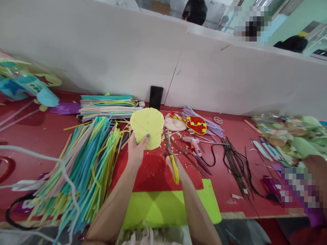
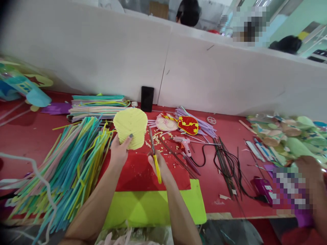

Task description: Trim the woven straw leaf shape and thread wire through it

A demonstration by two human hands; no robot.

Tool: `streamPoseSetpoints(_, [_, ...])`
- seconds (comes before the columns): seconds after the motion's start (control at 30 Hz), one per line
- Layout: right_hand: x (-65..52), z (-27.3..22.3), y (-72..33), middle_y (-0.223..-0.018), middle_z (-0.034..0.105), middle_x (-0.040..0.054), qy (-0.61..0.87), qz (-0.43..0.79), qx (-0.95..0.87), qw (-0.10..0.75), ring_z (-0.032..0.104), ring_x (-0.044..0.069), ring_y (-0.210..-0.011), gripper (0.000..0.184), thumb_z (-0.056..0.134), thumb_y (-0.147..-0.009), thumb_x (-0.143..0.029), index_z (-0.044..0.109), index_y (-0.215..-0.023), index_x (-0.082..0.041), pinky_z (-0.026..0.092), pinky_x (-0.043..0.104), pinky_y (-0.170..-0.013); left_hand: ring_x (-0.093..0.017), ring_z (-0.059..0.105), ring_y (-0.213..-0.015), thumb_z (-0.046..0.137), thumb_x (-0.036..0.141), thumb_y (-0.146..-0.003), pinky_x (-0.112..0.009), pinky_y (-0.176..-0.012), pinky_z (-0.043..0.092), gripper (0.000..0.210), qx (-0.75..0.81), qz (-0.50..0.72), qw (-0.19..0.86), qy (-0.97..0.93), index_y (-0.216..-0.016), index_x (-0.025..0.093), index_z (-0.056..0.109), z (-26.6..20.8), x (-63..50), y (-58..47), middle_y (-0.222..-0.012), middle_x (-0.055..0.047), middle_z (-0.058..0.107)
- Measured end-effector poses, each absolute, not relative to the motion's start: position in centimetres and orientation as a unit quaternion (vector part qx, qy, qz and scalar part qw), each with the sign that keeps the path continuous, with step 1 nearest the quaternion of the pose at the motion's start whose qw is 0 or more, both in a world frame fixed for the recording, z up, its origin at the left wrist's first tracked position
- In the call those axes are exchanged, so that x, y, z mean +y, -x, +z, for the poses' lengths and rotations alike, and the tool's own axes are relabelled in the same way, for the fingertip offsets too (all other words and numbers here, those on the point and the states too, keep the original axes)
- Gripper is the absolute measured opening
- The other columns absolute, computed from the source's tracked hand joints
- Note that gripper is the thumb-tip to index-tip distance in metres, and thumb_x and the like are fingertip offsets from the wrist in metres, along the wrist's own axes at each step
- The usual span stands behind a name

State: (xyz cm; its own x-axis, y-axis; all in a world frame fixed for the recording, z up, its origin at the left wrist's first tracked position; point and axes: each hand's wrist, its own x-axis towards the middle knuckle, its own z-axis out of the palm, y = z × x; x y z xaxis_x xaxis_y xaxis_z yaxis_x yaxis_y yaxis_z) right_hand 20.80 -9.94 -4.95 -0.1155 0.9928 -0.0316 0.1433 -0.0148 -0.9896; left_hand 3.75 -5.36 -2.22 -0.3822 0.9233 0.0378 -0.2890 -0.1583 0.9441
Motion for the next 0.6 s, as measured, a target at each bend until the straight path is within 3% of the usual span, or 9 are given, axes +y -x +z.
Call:
streamPoseSetpoints(0.17, [-10.6, -4.1, -20.5, -0.072, 0.056, 0.0002, 0.512, 0.505, -0.57, 0.397, 0.05, 0.015, -0.067, 0.033, 0.064, -0.074, -0.047, 0.059, -0.09, -0.019, 0.042, 0.027, -0.06, -0.023, 0.061, -0.104, 0.073, 0.04, -0.066, -0.034, -0.088, 0.049, 0.054, 0.489, 0.673, 0.427, -0.354, -0.113, 0.017, 0.059, -2.1, -5.4, -3.9, -0.111, -0.011, 0.066])
streamPoseSetpoints(0.37, [-10.0, -2.5, -20.4, -0.069, 0.055, 0.0002, 0.51, 0.499, -0.56, 0.421, 0.049, 0.015, -0.064, 0.03, 0.058, -0.079, -0.048, 0.06, -0.083, -0.018, 0.041, 0.027, -0.06, -0.022, 0.064, -0.094, 0.07, 0.036, -0.069, -0.035, -0.085, 0.05, 0.045, 0.499, 0.619, 0.452, -0.405, -0.108, 0.016, 0.061, -1.9, -5.8, -3.9, -0.105, -0.01, 0.068])
streamPoseSetpoints(0.6, [-9.7, -2.5, -20.8, -0.066, 0.054, -0.0006, 0.523, 0.499, -0.553, 0.414, 0.047, 0.013, -0.061, 0.028, 0.06, -0.077, -0.047, 0.061, -0.081, -0.019, 0.039, 0.025, -0.058, -0.023, 0.063, -0.098, 0.068, 0.033, -0.071, -0.035, -0.088, 0.048, 0.039, 0.52, 0.594, 0.412, -0.455, -0.105, 0.016, 0.062, -1.1, -6.0, -4.1, -0.101, -0.008, 0.069])
